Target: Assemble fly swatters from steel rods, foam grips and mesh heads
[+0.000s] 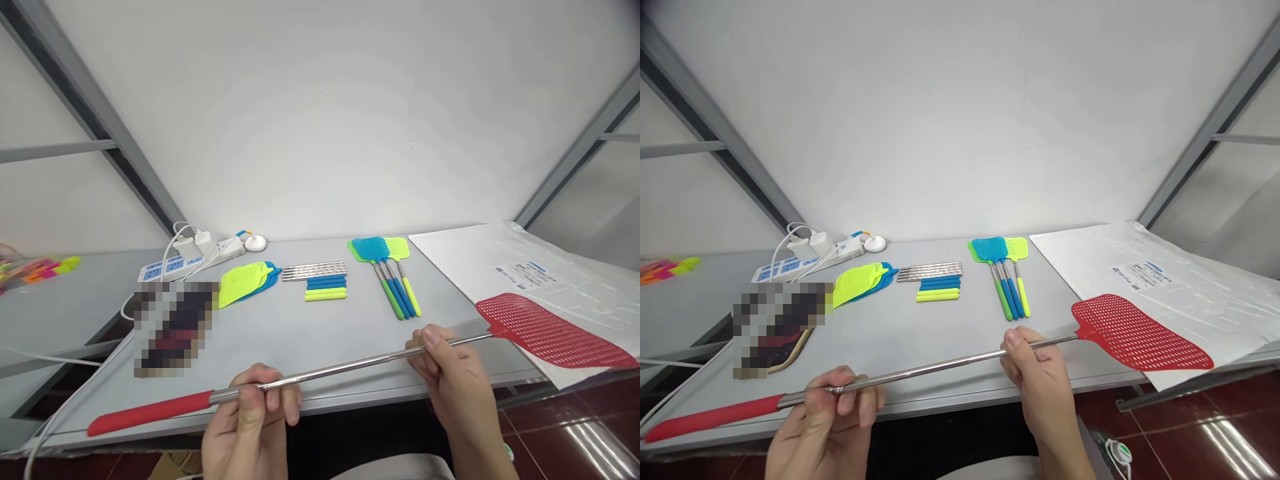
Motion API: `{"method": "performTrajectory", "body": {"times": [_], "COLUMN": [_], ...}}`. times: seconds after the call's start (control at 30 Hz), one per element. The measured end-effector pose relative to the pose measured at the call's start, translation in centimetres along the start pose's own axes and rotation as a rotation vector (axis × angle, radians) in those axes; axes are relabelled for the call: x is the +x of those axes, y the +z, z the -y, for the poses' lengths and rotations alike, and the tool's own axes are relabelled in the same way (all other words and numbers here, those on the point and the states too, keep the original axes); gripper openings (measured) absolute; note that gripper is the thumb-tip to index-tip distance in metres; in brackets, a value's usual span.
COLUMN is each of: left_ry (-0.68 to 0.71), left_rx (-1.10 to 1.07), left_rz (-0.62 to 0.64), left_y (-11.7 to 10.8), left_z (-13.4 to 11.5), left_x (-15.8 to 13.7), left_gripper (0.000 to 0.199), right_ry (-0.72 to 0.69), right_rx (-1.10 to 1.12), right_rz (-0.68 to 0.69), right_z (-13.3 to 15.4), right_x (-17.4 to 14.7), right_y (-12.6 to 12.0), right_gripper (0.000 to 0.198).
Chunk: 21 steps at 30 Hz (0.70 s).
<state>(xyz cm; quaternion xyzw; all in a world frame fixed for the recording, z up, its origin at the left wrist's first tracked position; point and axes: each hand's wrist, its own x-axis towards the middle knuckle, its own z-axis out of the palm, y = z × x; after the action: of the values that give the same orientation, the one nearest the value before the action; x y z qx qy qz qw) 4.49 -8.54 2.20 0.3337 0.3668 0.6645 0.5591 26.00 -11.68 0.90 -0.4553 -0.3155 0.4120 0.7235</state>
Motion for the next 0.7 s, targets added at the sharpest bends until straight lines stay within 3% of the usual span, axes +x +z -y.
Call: {"method": "performTrajectory", "body": {"times": [0.13, 0.2, 0.37, 0.43, 0.57, 0.7], "left_ry": [-0.001, -0.062, -0.252, -0.276, -0.268, -0.201], "left_rx": [-0.105, -0.137, -0.133, -0.13, -0.111, -0.126], "left_rz": [0.021, 0.021, 0.124, 0.141, 0.135, 0.021], "left_y": [2.2, 3.5, 5.6, 5.8, 5.4, 3.3], "left_z": [2.3, 3.5, 5.1, 5.1, 4.5, 3.2], "left_x": [-1.6, -2.5, -3.9, -4.0, -3.4, -1.4], "left_gripper": [0.026, 0.026, 0.031, 0.032, 0.034, 0.03], "right_ry": [-0.033, -0.023, 0.166, 0.18, 0.091, 0.102], "right_rx": [0.241, 0.254, -0.046, -0.12, -0.254, -0.231], "right_rz": [-0.119, -0.126, 0.186, 0.264, 0.253, 0.089], "right_z": [-0.2, -0.8, -2.1, -1.8, -1.3, -1.7], "right_x": [0.3, 0.0, -1.7, -2.1, -1.8, -0.7], "right_y": [1.0, 1.7, 3.6, 4.1, 3.9, 1.7], "right_gripper": [0.045, 0.044, 0.045, 0.049, 0.052, 0.051]}}
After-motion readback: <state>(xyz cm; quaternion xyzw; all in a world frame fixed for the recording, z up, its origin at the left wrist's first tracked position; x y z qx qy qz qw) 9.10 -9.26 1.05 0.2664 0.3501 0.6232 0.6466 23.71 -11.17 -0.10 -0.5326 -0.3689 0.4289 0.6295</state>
